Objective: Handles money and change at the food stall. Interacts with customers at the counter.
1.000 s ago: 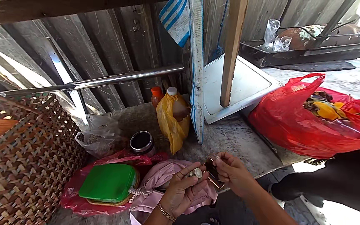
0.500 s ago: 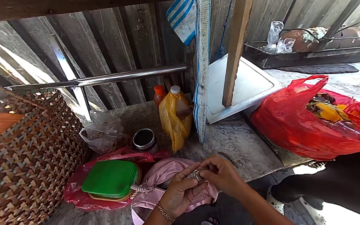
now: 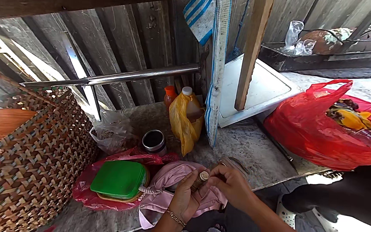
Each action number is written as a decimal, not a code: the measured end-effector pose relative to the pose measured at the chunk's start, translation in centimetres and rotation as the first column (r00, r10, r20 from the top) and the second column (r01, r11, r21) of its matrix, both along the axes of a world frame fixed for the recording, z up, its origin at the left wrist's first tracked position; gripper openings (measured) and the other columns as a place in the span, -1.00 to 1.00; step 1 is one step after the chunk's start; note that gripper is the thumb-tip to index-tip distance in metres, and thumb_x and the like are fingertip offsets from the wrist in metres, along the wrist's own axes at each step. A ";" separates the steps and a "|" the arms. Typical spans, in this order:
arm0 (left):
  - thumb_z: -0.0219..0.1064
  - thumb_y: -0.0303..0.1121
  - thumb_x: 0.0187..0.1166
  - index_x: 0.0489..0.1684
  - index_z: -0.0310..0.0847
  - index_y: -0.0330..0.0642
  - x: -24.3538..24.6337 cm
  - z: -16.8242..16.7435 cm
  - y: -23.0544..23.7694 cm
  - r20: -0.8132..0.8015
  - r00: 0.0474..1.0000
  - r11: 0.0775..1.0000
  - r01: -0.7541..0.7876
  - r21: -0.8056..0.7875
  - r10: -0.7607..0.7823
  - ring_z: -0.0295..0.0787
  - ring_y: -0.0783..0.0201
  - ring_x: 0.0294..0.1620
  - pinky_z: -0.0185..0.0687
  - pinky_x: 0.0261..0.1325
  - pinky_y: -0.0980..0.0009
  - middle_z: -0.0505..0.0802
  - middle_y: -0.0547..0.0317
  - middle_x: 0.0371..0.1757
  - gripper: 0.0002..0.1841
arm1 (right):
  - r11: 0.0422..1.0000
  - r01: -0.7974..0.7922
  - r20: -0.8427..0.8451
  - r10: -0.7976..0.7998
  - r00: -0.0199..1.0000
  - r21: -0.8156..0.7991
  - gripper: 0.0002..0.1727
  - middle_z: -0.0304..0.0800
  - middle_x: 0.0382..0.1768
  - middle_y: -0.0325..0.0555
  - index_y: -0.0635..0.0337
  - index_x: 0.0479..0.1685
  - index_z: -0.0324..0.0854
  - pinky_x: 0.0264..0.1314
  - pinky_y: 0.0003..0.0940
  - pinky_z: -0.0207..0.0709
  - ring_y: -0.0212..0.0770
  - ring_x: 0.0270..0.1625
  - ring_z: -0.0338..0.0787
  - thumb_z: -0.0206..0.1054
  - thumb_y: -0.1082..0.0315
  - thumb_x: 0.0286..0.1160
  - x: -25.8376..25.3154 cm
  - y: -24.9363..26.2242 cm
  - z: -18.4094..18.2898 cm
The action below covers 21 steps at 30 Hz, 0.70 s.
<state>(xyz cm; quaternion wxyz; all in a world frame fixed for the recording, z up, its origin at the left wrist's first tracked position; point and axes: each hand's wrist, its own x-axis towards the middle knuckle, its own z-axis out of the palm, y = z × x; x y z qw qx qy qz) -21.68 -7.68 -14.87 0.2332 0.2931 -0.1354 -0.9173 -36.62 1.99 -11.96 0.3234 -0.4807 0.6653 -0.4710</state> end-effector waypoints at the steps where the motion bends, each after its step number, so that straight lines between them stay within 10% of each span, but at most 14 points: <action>1: -0.17 -0.24 0.92 0.18 0.62 -0.40 0.0 -0.3 -0.1 -0.034 0.999 0.999 0.014 0.029 -0.013 0.92 0.07 -0.16 0.88 -0.06 0.28 0.88 -0.18 -0.06 -0.54 | 0.999 -0.040 -0.052 0.039 0.998 -0.023 -0.81 0.84 -0.29 -0.25 0.19 -0.18 0.79 -0.23 -0.58 0.62 -0.51 -0.33 0.73 0.42 0.25 0.51 0.6 -0.3 0.1; 4: -0.27 -0.05 0.90 0.07 0.64 -0.36 -0.1 -0.8 0.1 -0.124 0.992 0.995 0.037 0.096 -0.024 0.91 0.08 -0.22 0.87 -0.15 0.27 0.88 -0.17 -0.15 -0.40 | 0.993 -0.112 -0.176 0.104 0.979 -0.035 -0.76 0.84 -0.15 -0.15 0.14 -0.09 0.85 -0.09 -0.55 0.62 -0.43 -0.18 0.74 0.42 0.18 0.54 1.2 -1.5 0.4; 10: -0.12 -0.31 0.86 0.28 0.59 -0.45 0.1 -0.9 0.4 -0.152 0.988 0.974 0.018 0.227 0.018 0.92 -0.04 -0.15 0.89 -0.10 0.24 0.85 -0.32 0.00 -0.57 | 0.986 -0.070 -0.376 0.124 0.918 0.152 -0.67 0.77 -0.12 -0.08 0.04 0.05 0.85 0.01 -0.35 0.68 -0.26 -0.12 0.76 0.41 0.04 0.54 -2.4 -1.6 0.3; 21: -0.01 -0.55 0.65 0.40 0.53 -0.43 1.1 -2.2 0.5 -0.228 0.968 0.972 0.151 0.177 -0.109 0.88 -0.14 0.07 0.82 0.19 0.12 0.80 -0.36 0.18 -0.59 | 0.959 -0.074 -0.116 0.109 0.987 0.275 -0.70 0.72 -0.20 -0.13 0.22 -0.13 0.74 -0.07 -0.40 0.62 -0.32 -0.20 0.71 0.49 0.14 0.46 -2.6 -1.0 -0.9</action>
